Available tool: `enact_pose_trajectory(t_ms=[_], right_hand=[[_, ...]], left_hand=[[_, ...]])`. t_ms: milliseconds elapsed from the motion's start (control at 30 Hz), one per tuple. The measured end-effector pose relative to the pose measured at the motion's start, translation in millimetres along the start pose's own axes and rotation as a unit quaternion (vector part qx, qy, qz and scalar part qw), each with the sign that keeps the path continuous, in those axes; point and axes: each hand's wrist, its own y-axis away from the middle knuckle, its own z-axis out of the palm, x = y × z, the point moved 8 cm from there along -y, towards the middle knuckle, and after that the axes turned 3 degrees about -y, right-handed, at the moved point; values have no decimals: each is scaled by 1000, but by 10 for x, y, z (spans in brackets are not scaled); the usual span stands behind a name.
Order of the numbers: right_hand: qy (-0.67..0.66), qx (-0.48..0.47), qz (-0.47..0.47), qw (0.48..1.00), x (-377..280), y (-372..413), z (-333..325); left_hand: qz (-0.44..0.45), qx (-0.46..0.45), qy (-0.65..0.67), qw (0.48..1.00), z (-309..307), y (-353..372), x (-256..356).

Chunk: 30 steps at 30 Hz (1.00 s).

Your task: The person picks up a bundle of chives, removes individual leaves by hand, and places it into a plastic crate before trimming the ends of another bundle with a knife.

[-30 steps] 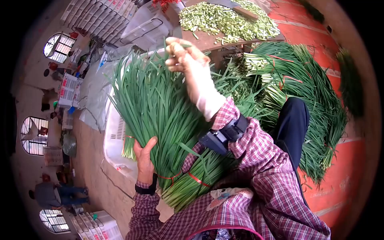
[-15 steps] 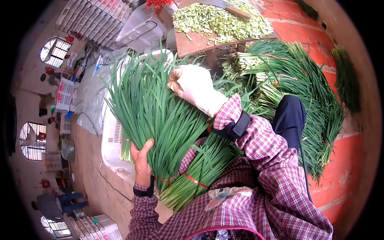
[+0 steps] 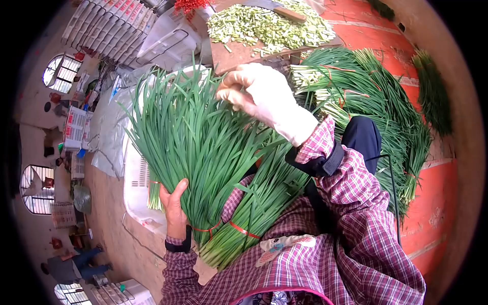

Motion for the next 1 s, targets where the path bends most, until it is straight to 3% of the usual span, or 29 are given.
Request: enact_pose_trajectory(t_ms=[33,100,233,367,433,467,500,567,600,633,700,733,833,900,967,1000], right_hand=[[82,-26,5,996,-103,17,46],[232,-38,-134,963,-252,10,196],[300,-61,-154,940,-168,15,438],[292,-12,-204,934,-168,45,453],[287,66,-208,933,-182,41,293],[252,132,-194,939,-168,28,155],[187,164,-137,959,-78,-13,-2],[131,213,-111,962,-127,-93,-206],[91,199,-159,963,-283,-120,-200],[188,222,-214,933,-530,-77,-154],[187,134,-197,953,-545,-122,98],[113,95,-161,976,-489,-110,232],[79,60,-143,985,-443,-109,468],[37,29,-90,995,-275,-98,528],[-91,-112,27,989,-80,-50,717],[-96,-121,20,988,-19,-24,773]], left_hand=[[0,0,-1,1000,6,7,7],[6,4,-2,1000,17,18,38],[8,9,-8,1000,7,21,52],[0,7,7,1000,-16,7,-3],[-3,15,21,1000,-19,3,-1],[-3,16,21,1000,-23,2,2],[-11,13,27,999,-24,5,-9],[-18,14,32,999,-51,1,-27],[-16,12,27,999,-50,-9,-40],[-15,9,23,1000,-39,-16,-45],[-11,9,17,1000,-25,-21,-23],[-8,4,14,1000,-22,-27,-26],[-1,2,12,1000,3,-3,7],[2,6,13,1000,-5,12,26],[7,-7,-13,1000,-11,-2,7],[7,-8,-12,1000,2,-1,11]])
